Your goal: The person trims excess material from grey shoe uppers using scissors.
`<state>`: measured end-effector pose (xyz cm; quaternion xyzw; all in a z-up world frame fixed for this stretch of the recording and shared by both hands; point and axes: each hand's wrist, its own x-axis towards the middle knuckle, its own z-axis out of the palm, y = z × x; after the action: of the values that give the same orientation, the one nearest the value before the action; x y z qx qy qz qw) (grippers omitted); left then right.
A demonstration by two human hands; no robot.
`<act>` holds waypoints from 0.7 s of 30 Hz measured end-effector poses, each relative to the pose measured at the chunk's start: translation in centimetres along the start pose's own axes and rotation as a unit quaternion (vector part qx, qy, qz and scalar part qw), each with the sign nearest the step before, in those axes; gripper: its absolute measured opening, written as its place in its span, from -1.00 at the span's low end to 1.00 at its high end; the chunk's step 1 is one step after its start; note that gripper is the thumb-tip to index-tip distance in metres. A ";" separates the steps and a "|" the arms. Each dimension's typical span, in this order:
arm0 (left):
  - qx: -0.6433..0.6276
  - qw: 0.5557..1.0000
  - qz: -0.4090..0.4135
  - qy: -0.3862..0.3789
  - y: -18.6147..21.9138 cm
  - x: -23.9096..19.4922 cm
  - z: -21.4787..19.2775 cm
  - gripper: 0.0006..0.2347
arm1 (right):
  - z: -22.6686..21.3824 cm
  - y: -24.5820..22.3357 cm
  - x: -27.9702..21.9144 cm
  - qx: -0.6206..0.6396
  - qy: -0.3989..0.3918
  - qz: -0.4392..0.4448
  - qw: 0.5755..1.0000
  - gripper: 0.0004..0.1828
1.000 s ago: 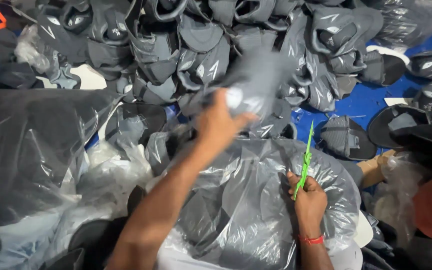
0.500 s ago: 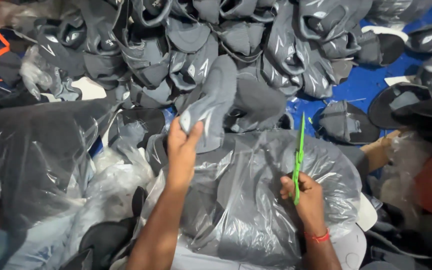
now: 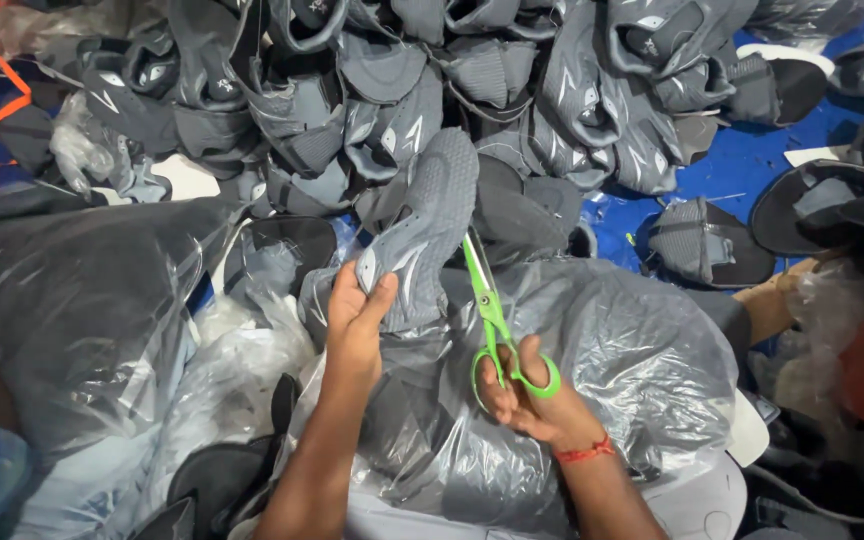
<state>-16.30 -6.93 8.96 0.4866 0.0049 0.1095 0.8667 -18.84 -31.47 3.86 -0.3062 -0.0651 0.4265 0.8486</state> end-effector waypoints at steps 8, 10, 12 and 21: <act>-0.030 0.999 0.004 0.040 3.8 -0.3 -1.6 -0.69 | -1.9 2.0 -0.6 -0.035 0.103 -0.025 0.994 -0.30; -0.010 1.000 0.002 0.017 4.8 -0.5 -1.3 -0.69 | -0.8 1.7 -1.0 -0.050 0.102 -0.018 0.993 -0.28; 0.008 1.000 0.002 0.004 5.3 -0.8 -1.2 -0.68 | 1.0 0.9 -1.2 -0.090 0.005 0.016 0.996 -0.14; 0.034 0.999 -0.018 -0.011 6.8 -2.6 -0.4 -0.67 | 2.5 0.4 2.2 -0.067 0.000 0.018 0.998 -0.14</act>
<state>-20.18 -3.68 14.22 0.5165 0.0081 0.0880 0.8517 -18.63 -28.45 5.29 -0.3633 -0.0876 0.4366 0.8183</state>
